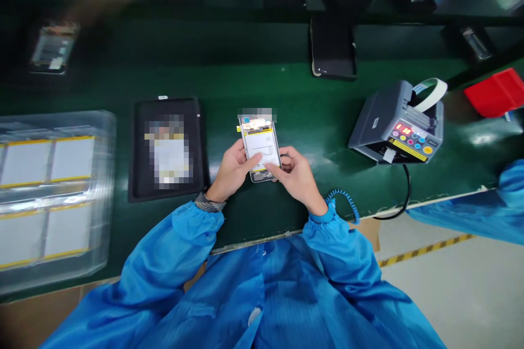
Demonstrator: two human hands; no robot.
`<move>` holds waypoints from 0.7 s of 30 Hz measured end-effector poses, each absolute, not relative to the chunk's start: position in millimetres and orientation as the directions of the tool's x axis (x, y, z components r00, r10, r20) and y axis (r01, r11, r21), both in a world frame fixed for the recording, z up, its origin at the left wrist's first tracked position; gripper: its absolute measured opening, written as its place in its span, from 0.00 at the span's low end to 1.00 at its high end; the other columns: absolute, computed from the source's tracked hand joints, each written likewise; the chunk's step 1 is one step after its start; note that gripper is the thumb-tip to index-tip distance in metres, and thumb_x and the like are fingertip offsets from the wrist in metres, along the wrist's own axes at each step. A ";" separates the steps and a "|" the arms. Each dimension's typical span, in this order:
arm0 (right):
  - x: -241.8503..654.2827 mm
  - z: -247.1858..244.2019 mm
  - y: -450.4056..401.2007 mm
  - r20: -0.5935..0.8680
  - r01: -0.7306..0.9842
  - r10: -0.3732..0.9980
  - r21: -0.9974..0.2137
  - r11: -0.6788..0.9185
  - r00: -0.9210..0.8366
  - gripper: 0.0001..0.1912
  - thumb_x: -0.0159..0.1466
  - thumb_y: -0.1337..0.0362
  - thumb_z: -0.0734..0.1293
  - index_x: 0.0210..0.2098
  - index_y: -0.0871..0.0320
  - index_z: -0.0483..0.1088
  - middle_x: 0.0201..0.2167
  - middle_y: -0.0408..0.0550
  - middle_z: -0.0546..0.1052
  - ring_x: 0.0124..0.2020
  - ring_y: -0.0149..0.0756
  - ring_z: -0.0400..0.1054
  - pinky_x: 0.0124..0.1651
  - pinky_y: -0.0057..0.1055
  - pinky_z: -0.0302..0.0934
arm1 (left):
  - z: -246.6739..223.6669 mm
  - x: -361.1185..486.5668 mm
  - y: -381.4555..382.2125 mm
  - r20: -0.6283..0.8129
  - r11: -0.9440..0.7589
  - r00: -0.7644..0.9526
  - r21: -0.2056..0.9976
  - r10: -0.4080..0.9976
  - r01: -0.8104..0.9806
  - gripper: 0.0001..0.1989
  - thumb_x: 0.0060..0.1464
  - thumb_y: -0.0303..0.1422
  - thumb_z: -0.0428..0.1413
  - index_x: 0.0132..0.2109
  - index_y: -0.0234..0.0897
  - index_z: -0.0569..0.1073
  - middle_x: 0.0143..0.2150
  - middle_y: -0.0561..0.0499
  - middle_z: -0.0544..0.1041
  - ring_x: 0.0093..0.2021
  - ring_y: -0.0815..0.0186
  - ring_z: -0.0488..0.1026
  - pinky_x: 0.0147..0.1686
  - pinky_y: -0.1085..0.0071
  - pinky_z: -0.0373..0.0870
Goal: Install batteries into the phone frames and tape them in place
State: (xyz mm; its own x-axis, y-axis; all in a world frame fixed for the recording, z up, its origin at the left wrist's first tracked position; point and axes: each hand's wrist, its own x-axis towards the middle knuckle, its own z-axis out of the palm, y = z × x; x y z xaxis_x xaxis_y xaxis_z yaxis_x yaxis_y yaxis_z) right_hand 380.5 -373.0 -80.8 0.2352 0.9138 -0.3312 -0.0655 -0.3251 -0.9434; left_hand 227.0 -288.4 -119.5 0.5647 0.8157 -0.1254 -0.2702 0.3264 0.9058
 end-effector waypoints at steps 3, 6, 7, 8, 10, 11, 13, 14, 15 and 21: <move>379.0 -82.2 -368.4 -0.366 -0.078 0.905 -0.931 -0.357 0.217 0.31 0.51 0.43 0.80 0.39 0.54 0.63 0.29 0.43 0.81 0.24 0.34 0.73 0.22 0.28 0.67 | -118.7 226.6 -288.3 -0.121 0.309 0.556 0.916 0.822 -0.256 0.29 0.52 0.43 0.69 0.55 0.35 0.70 0.58 0.39 0.79 0.58 0.52 0.78 0.58 0.57 0.75; 377.9 -84.6 -364.6 -0.353 -0.090 0.908 -0.936 -0.341 0.225 0.29 0.54 0.42 0.78 0.38 0.54 0.64 0.29 0.43 0.81 0.23 0.34 0.73 0.23 0.29 0.67 | -116.4 225.9 -289.1 -0.134 0.329 0.550 0.904 0.825 -0.272 0.29 0.52 0.43 0.70 0.56 0.36 0.70 0.59 0.39 0.78 0.59 0.51 0.77 0.58 0.56 0.75; 377.7 -85.4 -363.2 -0.339 -0.099 0.913 -0.941 -0.325 0.225 0.28 0.55 0.42 0.77 0.39 0.54 0.65 0.29 0.43 0.81 0.24 0.34 0.74 0.24 0.30 0.69 | -115.4 225.7 -289.5 -0.143 0.343 0.552 0.897 0.821 -0.278 0.30 0.51 0.43 0.70 0.56 0.36 0.69 0.59 0.39 0.78 0.59 0.51 0.77 0.58 0.56 0.75; 377.6 -85.9 -361.7 -0.324 -0.108 0.920 -0.945 -0.307 0.220 0.27 0.57 0.42 0.76 0.40 0.55 0.65 0.29 0.44 0.82 0.25 0.35 0.75 0.26 0.30 0.70 | -114.3 225.6 -289.9 -0.152 0.356 0.556 0.891 0.817 -0.280 0.31 0.51 0.42 0.70 0.57 0.36 0.69 0.60 0.39 0.78 0.59 0.50 0.77 0.58 0.55 0.75; 378.0 -86.1 -357.9 -0.297 -0.115 0.933 -0.953 -0.279 0.202 0.27 0.58 0.43 0.76 0.40 0.55 0.66 0.29 0.45 0.82 0.27 0.37 0.77 0.30 0.32 0.72 | -112.4 225.3 -290.4 -0.164 0.369 0.557 0.887 0.814 -0.277 0.31 0.51 0.42 0.71 0.57 0.36 0.69 0.60 0.39 0.78 0.60 0.50 0.76 0.59 0.55 0.75; 378.5 -85.6 -355.6 -0.287 -0.108 0.939 -0.957 -0.270 0.192 0.27 0.57 0.43 0.76 0.40 0.55 0.67 0.29 0.45 0.82 0.28 0.38 0.78 0.30 0.32 0.72 | -111.6 225.1 -290.4 -0.165 0.366 0.553 0.889 0.817 -0.276 0.31 0.50 0.43 0.71 0.57 0.36 0.69 0.60 0.39 0.78 0.60 0.50 0.76 0.59 0.55 0.75; 380.6 -83.3 -350.7 -0.281 -0.080 0.945 -0.959 -0.271 0.166 0.27 0.57 0.43 0.77 0.40 0.55 0.66 0.28 0.45 0.81 0.27 0.39 0.78 0.27 0.31 0.71 | -110.5 224.1 -289.7 -0.159 0.350 0.534 0.895 0.830 -0.277 0.32 0.50 0.44 0.71 0.56 0.36 0.70 0.60 0.39 0.78 0.60 0.50 0.76 0.59 0.55 0.74; 382.1 -81.8 -348.4 -0.287 -0.069 0.948 -0.958 -0.279 0.138 0.27 0.56 0.43 0.77 0.39 0.55 0.66 0.27 0.45 0.81 0.26 0.38 0.77 0.25 0.30 0.70 | -110.0 223.1 -289.0 -0.158 0.342 0.524 0.899 0.837 -0.275 0.32 0.50 0.44 0.71 0.56 0.36 0.70 0.60 0.39 0.78 0.59 0.51 0.77 0.60 0.55 0.74; 383.9 -80.2 -346.1 -0.294 -0.066 0.951 -0.955 -0.289 0.099 0.27 0.56 0.44 0.77 0.40 0.55 0.66 0.27 0.44 0.81 0.25 0.38 0.76 0.24 0.29 0.69 | -109.5 221.8 -288.3 -0.158 0.333 0.512 0.904 0.844 -0.269 0.31 0.50 0.44 0.71 0.56 0.36 0.70 0.60 0.39 0.78 0.59 0.51 0.77 0.60 0.55 0.74; 399.0 -73.7 -337.5 -0.274 -0.129 0.950 -0.947 -0.294 -0.151 0.25 0.51 0.58 0.80 0.40 0.55 0.64 0.27 0.40 0.81 0.23 0.34 0.75 0.22 0.27 0.70 | -102.8 215.4 -284.9 -0.177 0.290 0.463 0.939 0.868 -0.184 0.31 0.50 0.44 0.71 0.56 0.36 0.71 0.60 0.38 0.78 0.57 0.53 0.78 0.57 0.57 0.75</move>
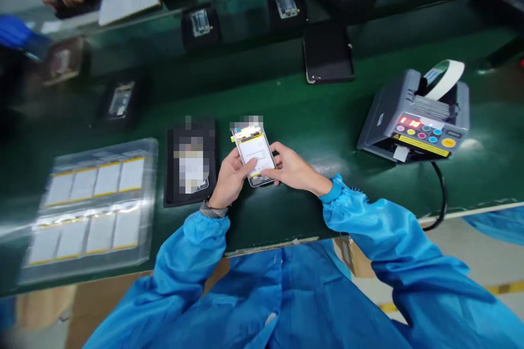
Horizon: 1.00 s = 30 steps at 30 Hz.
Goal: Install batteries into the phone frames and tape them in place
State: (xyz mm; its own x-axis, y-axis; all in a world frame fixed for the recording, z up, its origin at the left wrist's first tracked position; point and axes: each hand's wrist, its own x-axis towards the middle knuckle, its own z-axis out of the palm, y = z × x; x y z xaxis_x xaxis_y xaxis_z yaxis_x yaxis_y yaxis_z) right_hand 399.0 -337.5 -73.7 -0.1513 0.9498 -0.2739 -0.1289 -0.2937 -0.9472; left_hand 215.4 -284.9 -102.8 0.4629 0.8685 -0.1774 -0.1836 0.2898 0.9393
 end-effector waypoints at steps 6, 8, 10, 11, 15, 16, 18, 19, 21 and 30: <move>415.3 -82.0 -334.4 -0.267 -0.187 0.947 -0.936 -0.299 -0.181 0.22 0.55 0.61 0.78 0.39 0.55 0.64 0.27 0.43 0.81 0.20 0.32 0.73 0.19 0.24 0.67 | -95.0 230.2 -283.1 -0.208 0.281 0.469 0.956 0.858 -0.090 0.31 0.51 0.44 0.70 0.57 0.36 0.70 0.60 0.38 0.78 0.56 0.53 0.79 0.56 0.58 0.76; 418.8 -88.6 -333.9 -0.261 -0.201 0.959 -0.939 -0.278 -0.107 0.19 0.58 0.58 0.77 0.39 0.55 0.63 0.26 0.43 0.81 0.19 0.32 0.73 0.17 0.24 0.66 | -89.9 239.7 -280.4 -0.178 0.236 0.476 0.970 0.861 -0.064 0.30 0.52 0.43 0.70 0.57 0.36 0.70 0.60 0.39 0.78 0.56 0.54 0.79 0.58 0.58 0.75; 422.6 -93.2 -333.2 -0.232 -0.232 0.972 -0.945 -0.231 -0.024 0.19 0.59 0.56 0.76 0.39 0.55 0.63 0.25 0.42 0.80 0.19 0.33 0.73 0.16 0.24 0.65 | -82.9 250.7 -274.7 -0.148 0.184 0.484 0.983 0.862 -0.028 0.30 0.51 0.42 0.70 0.56 0.37 0.71 0.60 0.39 0.78 0.57 0.54 0.79 0.58 0.58 0.75; 425.0 -93.9 -332.7 -0.212 -0.260 0.977 -0.944 -0.204 0.006 0.20 0.59 0.55 0.76 0.39 0.55 0.63 0.25 0.42 0.80 0.20 0.34 0.73 0.16 0.24 0.65 | -79.0 256.7 -270.5 -0.140 0.164 0.490 0.986 0.860 -0.005 0.29 0.51 0.42 0.70 0.56 0.36 0.71 0.59 0.39 0.79 0.57 0.54 0.79 0.58 0.58 0.75; 440.0 -88.9 -330.2 -0.123 -0.370 0.992 -0.923 -0.102 0.034 0.22 0.58 0.57 0.77 0.42 0.55 0.62 0.27 0.40 0.80 0.20 0.32 0.73 0.18 0.24 0.65 | -63.3 284.1 -246.9 -0.134 0.119 0.538 0.991 0.832 0.062 0.29 0.51 0.43 0.70 0.55 0.35 0.72 0.57 0.39 0.80 0.55 0.52 0.79 0.56 0.57 0.76; 444.2 -87.5 -329.4 -0.101 -0.385 0.994 -0.920 -0.076 0.046 0.23 0.57 0.58 0.77 0.43 0.55 0.62 0.26 0.39 0.79 0.19 0.31 0.72 0.18 0.23 0.65 | -59.9 291.3 -240.7 -0.129 0.110 0.558 0.992 0.820 0.069 0.29 0.51 0.43 0.70 0.55 0.35 0.72 0.57 0.38 0.80 0.55 0.52 0.80 0.55 0.57 0.76; 451.4 -86.8 -327.3 -0.068 -0.405 0.994 -0.914 -0.025 0.091 0.23 0.58 0.57 0.77 0.43 0.55 0.61 0.24 0.37 0.78 0.17 0.29 0.70 0.17 0.22 0.63 | -53.8 304.9 -229.9 -0.126 0.098 0.603 0.992 0.788 0.078 0.29 0.51 0.43 0.70 0.55 0.35 0.72 0.57 0.38 0.80 0.53 0.52 0.80 0.54 0.57 0.77; 454.1 -87.4 -326.0 -0.060 -0.414 0.991 -0.910 -0.006 0.118 0.22 0.59 0.56 0.76 0.43 0.55 0.61 0.23 0.37 0.78 0.17 0.29 0.70 0.17 0.22 0.63 | -51.1 310.9 -225.7 -0.130 0.101 0.626 0.991 0.768 0.082 0.29 0.50 0.42 0.71 0.55 0.35 0.72 0.56 0.38 0.80 0.53 0.52 0.81 0.54 0.58 0.77; 457.4 -90.1 -323.4 -0.055 -0.419 0.983 -0.907 0.023 0.173 0.21 0.62 0.53 0.73 0.43 0.56 0.60 0.24 0.38 0.78 0.17 0.30 0.70 0.16 0.22 0.63 | -46.4 321.0 -219.2 -0.143 0.110 0.662 0.990 0.736 0.091 0.30 0.49 0.41 0.72 0.55 0.34 0.73 0.56 0.39 0.81 0.52 0.53 0.81 0.53 0.59 0.77; 468.5 -93.9 -314.4 -0.087 -0.364 0.943 -0.930 0.038 0.320 0.16 0.63 0.58 0.72 0.41 0.57 0.61 0.25 0.38 0.77 0.16 0.28 0.70 0.15 0.22 0.62 | -34.7 351.0 -202.7 -0.172 0.089 0.717 0.984 0.676 0.152 0.30 0.46 0.38 0.73 0.54 0.32 0.75 0.52 0.39 0.82 0.49 0.53 0.81 0.52 0.60 0.77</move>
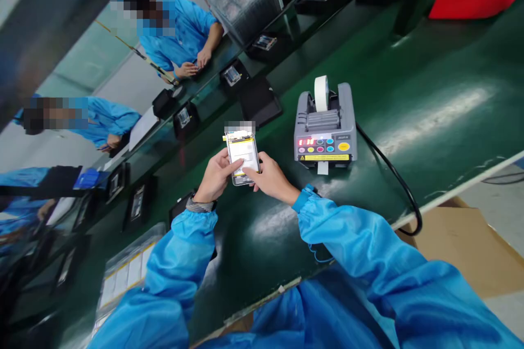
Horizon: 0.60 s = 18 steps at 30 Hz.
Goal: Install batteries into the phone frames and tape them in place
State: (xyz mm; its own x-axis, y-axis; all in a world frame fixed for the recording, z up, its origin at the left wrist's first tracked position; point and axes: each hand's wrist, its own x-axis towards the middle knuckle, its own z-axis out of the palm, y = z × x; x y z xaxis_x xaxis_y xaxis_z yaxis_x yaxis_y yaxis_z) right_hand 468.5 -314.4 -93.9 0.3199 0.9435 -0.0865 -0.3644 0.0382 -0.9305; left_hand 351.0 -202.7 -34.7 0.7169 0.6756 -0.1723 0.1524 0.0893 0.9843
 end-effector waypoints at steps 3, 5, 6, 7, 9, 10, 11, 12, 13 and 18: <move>473.7 -94.4 -311.3 -0.103 -0.386 0.947 -0.922 0.025 0.306 0.16 0.63 0.59 0.72 0.41 0.56 0.61 0.23 0.37 0.76 0.16 0.29 0.70 0.16 0.21 0.61 | -31.5 358.7 -196.9 -0.174 0.074 0.728 0.983 0.663 0.167 0.29 0.46 0.38 0.73 0.53 0.32 0.77 0.51 0.40 0.83 0.48 0.54 0.82 0.50 0.61 0.77; 473.6 -96.3 -309.6 -0.107 -0.397 0.940 -0.917 0.033 0.324 0.16 0.66 0.55 0.70 0.42 0.56 0.60 0.22 0.37 0.76 0.16 0.29 0.69 0.17 0.21 0.60 | -31.0 366.6 -186.4 -0.181 0.083 0.722 0.982 0.668 0.170 0.29 0.46 0.38 0.73 0.53 0.32 0.77 0.50 0.40 0.83 0.46 0.54 0.82 0.49 0.61 0.78; 472.4 -97.5 -309.1 -0.111 -0.396 0.938 -0.918 0.029 0.327 0.17 0.67 0.53 0.69 0.43 0.56 0.60 0.22 0.37 0.76 0.15 0.29 0.69 0.17 0.21 0.59 | -31.7 372.9 -178.0 -0.172 0.082 0.711 0.984 0.682 0.160 0.29 0.45 0.38 0.73 0.53 0.31 0.77 0.50 0.40 0.83 0.46 0.54 0.82 0.49 0.61 0.78; 470.8 -98.8 -308.8 -0.119 -0.392 0.939 -0.920 0.018 0.322 0.18 0.68 0.51 0.68 0.45 0.56 0.60 0.22 0.36 0.76 0.15 0.29 0.68 0.18 0.21 0.58 | -33.3 381.2 -167.4 -0.157 0.074 0.693 0.986 0.704 0.148 0.29 0.45 0.38 0.73 0.53 0.31 0.77 0.50 0.40 0.83 0.45 0.55 0.82 0.48 0.62 0.78; 467.0 -101.0 -309.6 -0.142 -0.349 0.942 -0.937 -0.028 0.304 0.18 0.69 0.49 0.67 0.46 0.55 0.60 0.22 0.36 0.75 0.15 0.29 0.68 0.19 0.22 0.57 | -38.7 404.2 -140.8 -0.134 0.031 0.622 0.984 0.772 0.174 0.29 0.46 0.38 0.73 0.53 0.30 0.76 0.49 0.40 0.83 0.45 0.56 0.82 0.47 0.62 0.78; 465.2 -101.5 -310.6 -0.147 -0.297 0.943 -0.953 -0.055 0.297 0.17 0.70 0.49 0.65 0.46 0.55 0.60 0.22 0.36 0.75 0.16 0.29 0.68 0.20 0.23 0.57 | -42.3 418.2 -125.9 -0.135 0.006 0.572 0.975 0.809 0.222 0.28 0.48 0.38 0.72 0.53 0.30 0.76 0.47 0.40 0.83 0.44 0.57 0.82 0.47 0.63 0.78; 463.8 -101.7 -312.1 -0.140 -0.215 0.945 -0.974 -0.076 0.296 0.15 0.71 0.50 0.64 0.45 0.55 0.62 0.22 0.36 0.74 0.17 0.30 0.68 0.22 0.24 0.57 | -46.0 433.2 -110.8 -0.152 -0.012 0.520 0.954 0.841 0.299 0.27 0.49 0.37 0.71 0.53 0.29 0.75 0.45 0.41 0.83 0.43 0.58 0.82 0.46 0.63 0.78; 462.7 -101.4 -314.0 -0.117 -0.106 0.946 -0.990 -0.089 0.301 0.14 0.72 0.51 0.63 0.44 0.55 0.63 0.22 0.37 0.74 0.19 0.30 0.69 0.24 0.24 0.57 | -49.6 448.3 -96.3 -0.163 -0.018 0.483 0.937 0.860 0.348 0.27 0.49 0.37 0.71 0.53 0.28 0.75 0.43 0.41 0.83 0.41 0.59 0.82 0.45 0.63 0.78; 461.8 -100.6 -316.1 -0.081 0.021 0.948 -0.996 -0.092 0.309 0.13 0.73 0.52 0.62 0.43 0.55 0.65 0.23 0.38 0.75 0.21 0.31 0.70 0.27 0.25 0.56 | -53.0 462.9 -83.1 -0.171 -0.023 0.458 0.921 0.872 0.388 0.26 0.50 0.37 0.71 0.52 0.27 0.75 0.41 0.40 0.83 0.40 0.59 0.81 0.43 0.63 0.78; 458.7 -95.1 -325.0 0.062 0.502 0.960 -0.860 -0.087 0.273 0.13 0.75 0.53 0.60 0.44 0.55 0.69 0.26 0.43 0.77 0.31 0.38 0.74 0.32 0.30 0.47 | -67.5 512.1 -45.4 -0.168 -0.103 0.438 0.841 0.883 0.531 0.18 0.64 0.39 0.61 0.54 0.30 0.75 0.49 0.42 0.79 0.45 0.60 0.78 0.45 0.59 0.79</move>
State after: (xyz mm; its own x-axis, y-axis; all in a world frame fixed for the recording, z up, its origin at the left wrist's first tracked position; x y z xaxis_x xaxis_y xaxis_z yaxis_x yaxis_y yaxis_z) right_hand 458.7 -325.0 -95.1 0.2731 0.9600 0.0623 0.5023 -0.0871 -0.8603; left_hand 512.1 -45.4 -67.5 0.4384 0.8829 -0.1684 0.5313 -0.1034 0.8409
